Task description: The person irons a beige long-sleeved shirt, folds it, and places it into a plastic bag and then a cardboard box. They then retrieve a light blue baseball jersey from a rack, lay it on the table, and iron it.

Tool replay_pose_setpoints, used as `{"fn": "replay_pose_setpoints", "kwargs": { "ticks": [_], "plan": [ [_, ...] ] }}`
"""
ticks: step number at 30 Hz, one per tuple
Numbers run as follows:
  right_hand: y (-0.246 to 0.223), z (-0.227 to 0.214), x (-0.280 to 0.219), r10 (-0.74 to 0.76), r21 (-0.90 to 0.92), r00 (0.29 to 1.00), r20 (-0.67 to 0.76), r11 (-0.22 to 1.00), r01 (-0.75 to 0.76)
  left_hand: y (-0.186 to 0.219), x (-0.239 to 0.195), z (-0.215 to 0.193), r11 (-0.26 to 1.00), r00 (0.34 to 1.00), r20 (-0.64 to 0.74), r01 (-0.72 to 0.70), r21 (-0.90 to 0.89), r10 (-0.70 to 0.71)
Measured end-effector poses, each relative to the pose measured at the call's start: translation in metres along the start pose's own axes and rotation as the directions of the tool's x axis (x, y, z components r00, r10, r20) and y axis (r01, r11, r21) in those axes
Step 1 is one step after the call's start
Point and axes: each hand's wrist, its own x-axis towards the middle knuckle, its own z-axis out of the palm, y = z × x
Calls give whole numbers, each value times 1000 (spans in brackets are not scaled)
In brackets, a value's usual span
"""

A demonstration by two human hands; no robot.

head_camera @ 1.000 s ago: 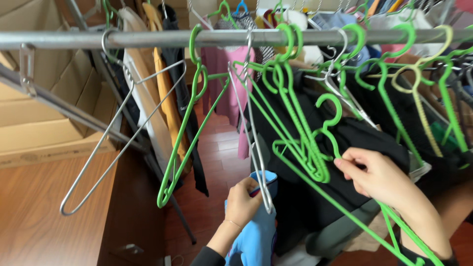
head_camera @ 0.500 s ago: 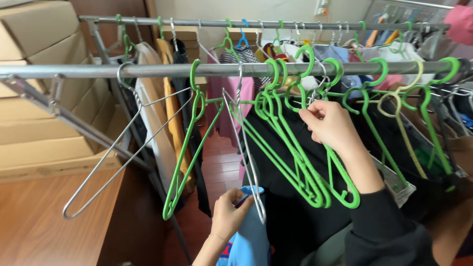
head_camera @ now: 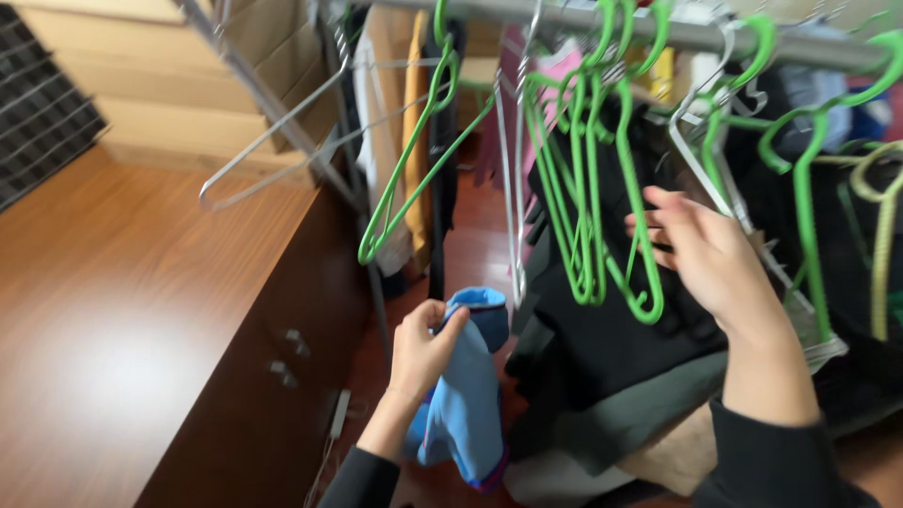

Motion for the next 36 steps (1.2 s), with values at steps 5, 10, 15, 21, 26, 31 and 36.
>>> {"fn": "replay_pose_setpoints", "kwargs": {
  "ticks": [5,10,15,21,26,31,36],
  "plan": [
    [111,11,-30,62,501,997,41,862,-74,-12,-42,-11,988,984,-82,156,-20,-157],
    [217,107,-85,130,430,984,124,886,-171,-32,-86,-26,975,958,-181,217,-47,-222],
    [177,201,-119,-58,165,859,509,986,-30,-57,-113,-35,974,929,-297,192,-119,-220],
    [143,264,-107,-369,84,652,663,901,425,-99,-149,-64,907,911,-222,268,-324,-348],
    [121,274,-91,-626,329,401,669,733,596,-117,-202,-133,884,937,-195,183,-431,-290],
    [84,244,-83,-644,382,259,720,678,628,-253,-226,-197,905,791,-501,424,32,-352],
    [56,216,-79,-665,411,166,728,618,670,-241,-201,-181,907,928,-198,356,225,-315]
  ]
}}
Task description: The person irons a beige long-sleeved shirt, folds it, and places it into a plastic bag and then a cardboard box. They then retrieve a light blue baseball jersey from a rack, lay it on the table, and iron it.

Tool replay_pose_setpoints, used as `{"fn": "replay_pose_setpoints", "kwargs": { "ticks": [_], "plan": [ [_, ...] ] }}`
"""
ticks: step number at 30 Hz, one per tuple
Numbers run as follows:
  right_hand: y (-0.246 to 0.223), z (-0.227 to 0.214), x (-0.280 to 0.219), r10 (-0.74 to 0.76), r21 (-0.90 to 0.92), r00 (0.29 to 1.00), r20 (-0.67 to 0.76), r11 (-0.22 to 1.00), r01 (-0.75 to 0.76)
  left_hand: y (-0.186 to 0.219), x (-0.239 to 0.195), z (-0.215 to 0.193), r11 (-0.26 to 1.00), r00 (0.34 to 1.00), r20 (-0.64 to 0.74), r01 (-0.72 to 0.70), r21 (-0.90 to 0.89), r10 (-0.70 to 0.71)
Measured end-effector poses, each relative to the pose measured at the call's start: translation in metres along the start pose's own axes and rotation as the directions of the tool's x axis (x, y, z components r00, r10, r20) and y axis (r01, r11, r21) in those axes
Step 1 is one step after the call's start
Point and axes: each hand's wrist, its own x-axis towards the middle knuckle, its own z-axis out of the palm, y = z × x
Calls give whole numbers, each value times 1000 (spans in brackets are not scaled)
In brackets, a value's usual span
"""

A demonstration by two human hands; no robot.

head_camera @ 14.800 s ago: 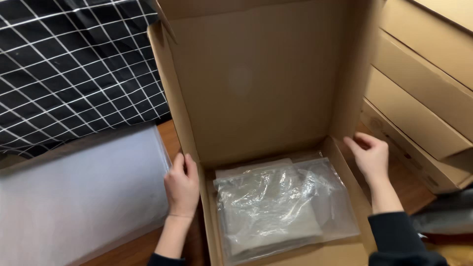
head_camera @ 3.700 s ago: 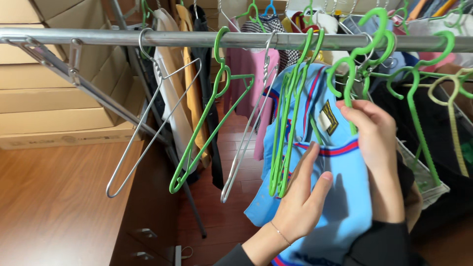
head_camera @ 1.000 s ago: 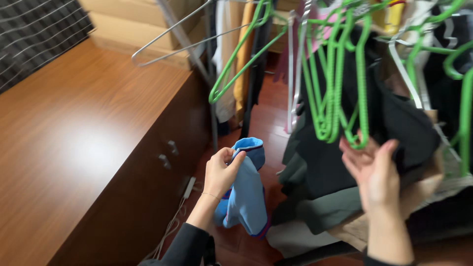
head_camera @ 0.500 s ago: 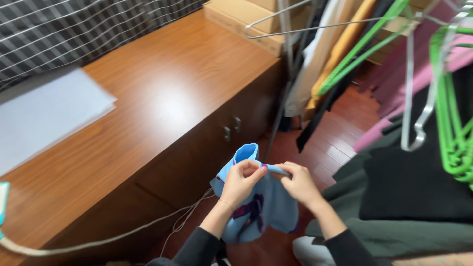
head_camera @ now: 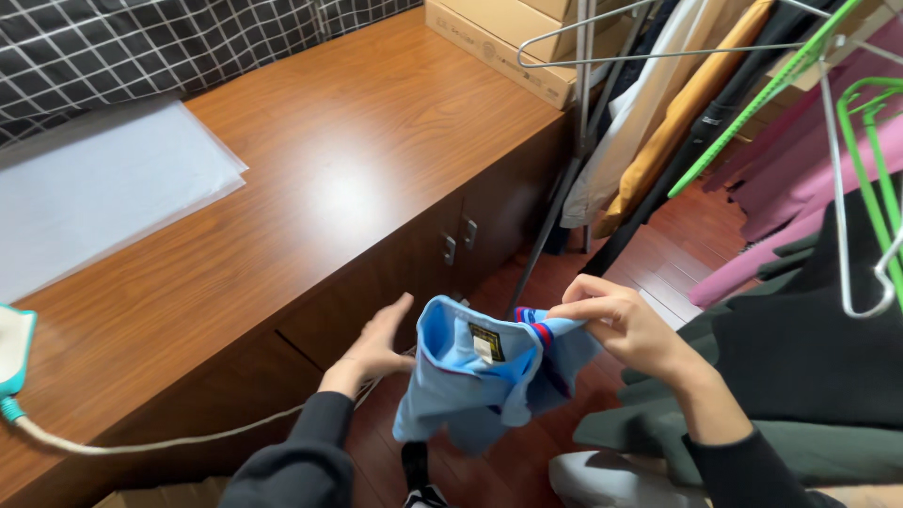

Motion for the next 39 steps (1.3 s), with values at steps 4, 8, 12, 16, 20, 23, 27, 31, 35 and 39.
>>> {"fn": "replay_pose_setpoints", "kwargs": {
  "ticks": [4,8,12,16,20,23,27,31,35,39],
  "plan": [
    [0,-17,-10,22,-9,996,-92,1000,-23,-8,10,57,993,957,277,-107,46,90],
    [28,-30,-30,205,-44,945,-253,974,-223,-38,9,70,991,994,43,-94,-95,99],
    [79,-21,-42,292,-86,865,-407,931,-355,-16,-11,19,977,966,-145,-214,8,213],
    [129,-14,-34,338,-204,796,-501,848,-489,36,-28,-39,852,840,-379,-169,496,388],
    [82,-26,11,563,-101,787,-252,793,-600,45,-26,-101,746,643,-565,-17,666,518],
    [96,-11,36,534,-197,836,-123,813,-548,64,-38,-146,733,582,-634,92,674,510],
    [194,11,64,331,-326,899,-287,849,-416,60,-52,-202,809,586,-679,67,584,442],
    [197,31,147,155,-206,835,-528,930,-303,65,-67,-260,883,848,-493,66,465,196],
    [131,29,242,77,25,748,-659,996,-81,34,-59,-299,956,980,-190,3,292,55],
    [99,27,329,-145,-189,630,-763,982,-4,54,-39,-333,930,956,-122,288,230,-266]
  ]
}}
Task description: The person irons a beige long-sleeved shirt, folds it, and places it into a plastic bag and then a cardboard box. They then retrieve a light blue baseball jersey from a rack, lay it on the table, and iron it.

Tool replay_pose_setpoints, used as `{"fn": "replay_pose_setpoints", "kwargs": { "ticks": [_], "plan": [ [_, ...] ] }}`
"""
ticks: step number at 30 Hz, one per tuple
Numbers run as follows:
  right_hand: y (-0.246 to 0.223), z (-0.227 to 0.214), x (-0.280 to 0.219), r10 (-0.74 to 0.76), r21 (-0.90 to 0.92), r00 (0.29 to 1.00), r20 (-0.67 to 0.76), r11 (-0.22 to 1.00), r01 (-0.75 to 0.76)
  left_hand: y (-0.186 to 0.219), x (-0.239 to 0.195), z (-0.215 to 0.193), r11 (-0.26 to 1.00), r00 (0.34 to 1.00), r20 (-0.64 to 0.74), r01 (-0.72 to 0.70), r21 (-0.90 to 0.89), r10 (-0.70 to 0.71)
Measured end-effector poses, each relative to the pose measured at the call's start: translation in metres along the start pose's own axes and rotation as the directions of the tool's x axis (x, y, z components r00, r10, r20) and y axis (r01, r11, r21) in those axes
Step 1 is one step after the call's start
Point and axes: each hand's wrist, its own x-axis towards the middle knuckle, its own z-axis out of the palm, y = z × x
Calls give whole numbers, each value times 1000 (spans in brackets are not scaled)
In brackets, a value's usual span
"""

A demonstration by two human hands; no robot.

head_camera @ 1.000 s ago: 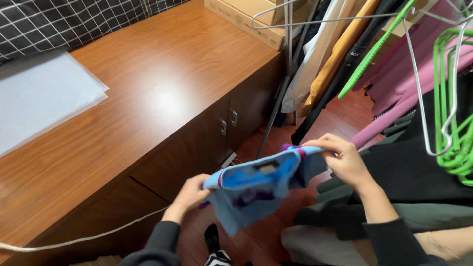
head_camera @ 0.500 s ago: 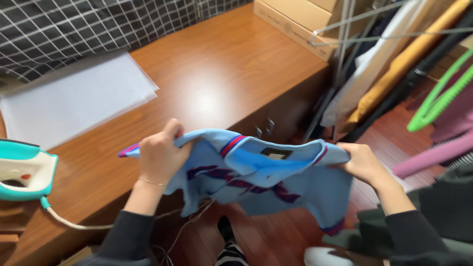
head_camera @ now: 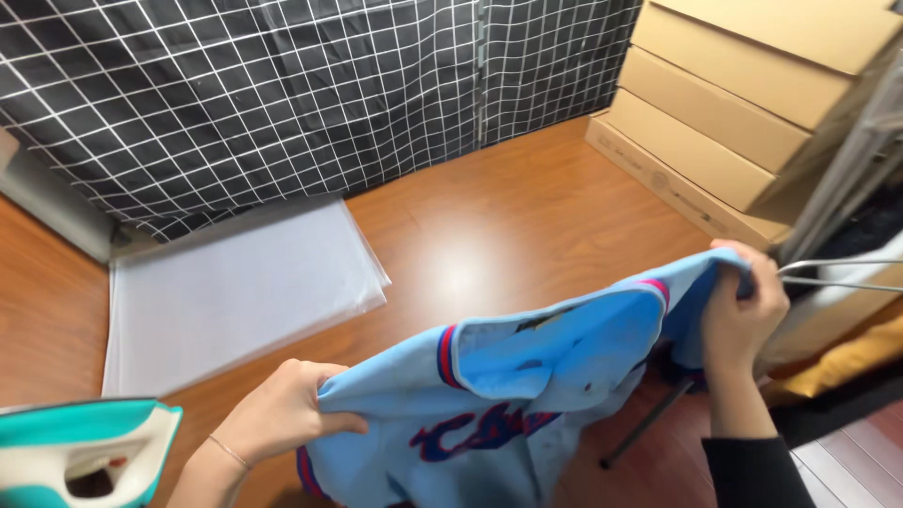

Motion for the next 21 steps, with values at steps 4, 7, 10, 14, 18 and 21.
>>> {"fn": "replay_pose_setpoints", "kwargs": {
  "ticks": [4,7,10,14,18,21],
  "plan": [
    [5,62,38,-120,-51,984,-129,992,114,-9,37,-13,790,991,128,105,-605,-34],
    [32,118,61,-82,-9,986,-148,997,81,-16,81,-12,792,995,44,100,-602,-93],
    [69,183,85,-104,0,982,-159,994,106,-6,122,-25,895,967,-129,145,-422,-218],
    [97,290,135,-199,-54,968,-155,980,193,-10,192,-67,912,881,-309,263,-314,-360],
    [112,411,178,-289,-80,944,-156,957,280,-30,270,-121,906,811,-405,369,-206,-422],
    [124,495,187,-337,-100,933,-124,940,326,-77,339,-123,903,727,-557,416,-108,-402]
  ]
}}
